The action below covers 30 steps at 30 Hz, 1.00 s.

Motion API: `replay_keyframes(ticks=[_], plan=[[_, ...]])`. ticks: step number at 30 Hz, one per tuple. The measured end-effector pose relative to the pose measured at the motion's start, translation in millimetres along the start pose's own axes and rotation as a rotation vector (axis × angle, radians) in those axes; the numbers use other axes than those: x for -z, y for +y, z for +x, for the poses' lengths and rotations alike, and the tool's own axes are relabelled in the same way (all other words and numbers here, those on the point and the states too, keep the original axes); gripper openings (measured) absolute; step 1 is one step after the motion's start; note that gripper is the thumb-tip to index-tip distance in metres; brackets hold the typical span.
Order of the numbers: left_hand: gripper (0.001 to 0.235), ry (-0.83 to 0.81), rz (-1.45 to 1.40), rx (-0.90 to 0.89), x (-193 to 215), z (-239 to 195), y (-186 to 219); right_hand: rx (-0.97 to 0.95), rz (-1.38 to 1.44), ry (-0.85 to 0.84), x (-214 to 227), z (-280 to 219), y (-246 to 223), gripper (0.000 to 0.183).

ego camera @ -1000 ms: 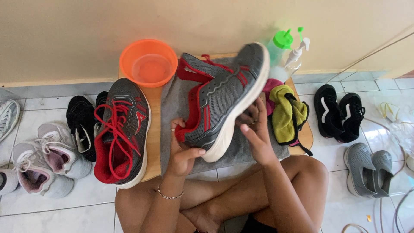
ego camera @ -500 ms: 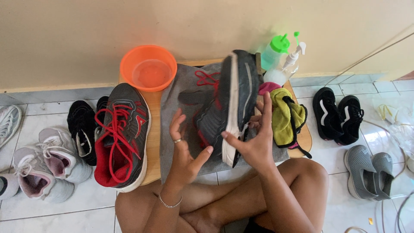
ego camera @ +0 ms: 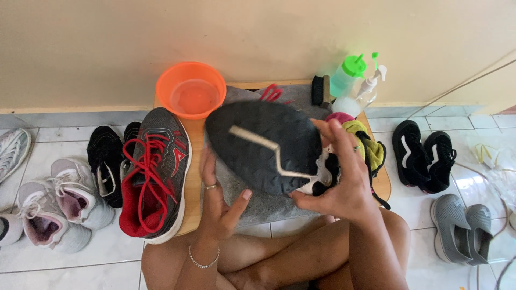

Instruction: The person removes a red insole from a sneaker, scrubs it with a wet brush, wipes it with a cloth, and places it back into the shoe. The person then picks up the shoe and briefly inspects the sole.

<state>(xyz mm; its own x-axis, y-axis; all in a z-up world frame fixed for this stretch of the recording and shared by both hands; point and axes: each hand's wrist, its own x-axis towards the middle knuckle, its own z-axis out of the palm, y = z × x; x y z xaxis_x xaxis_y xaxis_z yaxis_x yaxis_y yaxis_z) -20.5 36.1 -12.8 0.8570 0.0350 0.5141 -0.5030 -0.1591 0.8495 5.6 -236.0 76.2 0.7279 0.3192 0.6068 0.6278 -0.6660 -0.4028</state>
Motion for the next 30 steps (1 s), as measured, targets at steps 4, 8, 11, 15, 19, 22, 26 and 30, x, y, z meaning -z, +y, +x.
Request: replay_keyframes(ticks=[4, 8, 11, 15, 19, 22, 26, 30], plan=[[0.090, -0.018, 0.001, 0.030, -2.7, -4.0, -25.5, 0.083, 0.035, -0.154, -4.0, 15.8, 2.9, 0.127], [0.086, -0.066, -0.007, 0.082, -7.0, -10.9, -49.7, 0.026, 0.180, -0.287, -20.4, 16.0, 5.0, 0.128], [0.084, -0.083, -0.010, 0.113, -4.4, -12.3, -71.1, 0.004, 0.222, -0.284, -30.9, 15.6, 13.9, 0.130], [0.083, -0.124, -0.019, 0.183, 5.0, -24.0, -98.4, -0.031, 0.158, -0.319, -37.1, 17.8, 17.8, 0.127], [0.079, 0.017, 0.037, 0.265, 13.2, -17.7, -73.8, -0.138, 0.136, -0.397, -33.2, 28.9, 9.3, 0.129], [0.079, 0.124, -0.118, 0.240, 11.9, -11.5, -62.7, 0.010, 0.135, -0.403, -27.9, 38.1, 6.0, 0.128], [0.076, 0.306, -0.726, 0.084, -9.5, -21.4, -91.6, -0.003, 0.128, -0.405, -22.9, 37.0, 0.6, 0.131], [0.075, 0.367, -1.284, 0.058, -32.4, -35.8, -129.0, -0.045, 0.165, -0.425, -36.6, 31.9, -9.4, 0.116]])
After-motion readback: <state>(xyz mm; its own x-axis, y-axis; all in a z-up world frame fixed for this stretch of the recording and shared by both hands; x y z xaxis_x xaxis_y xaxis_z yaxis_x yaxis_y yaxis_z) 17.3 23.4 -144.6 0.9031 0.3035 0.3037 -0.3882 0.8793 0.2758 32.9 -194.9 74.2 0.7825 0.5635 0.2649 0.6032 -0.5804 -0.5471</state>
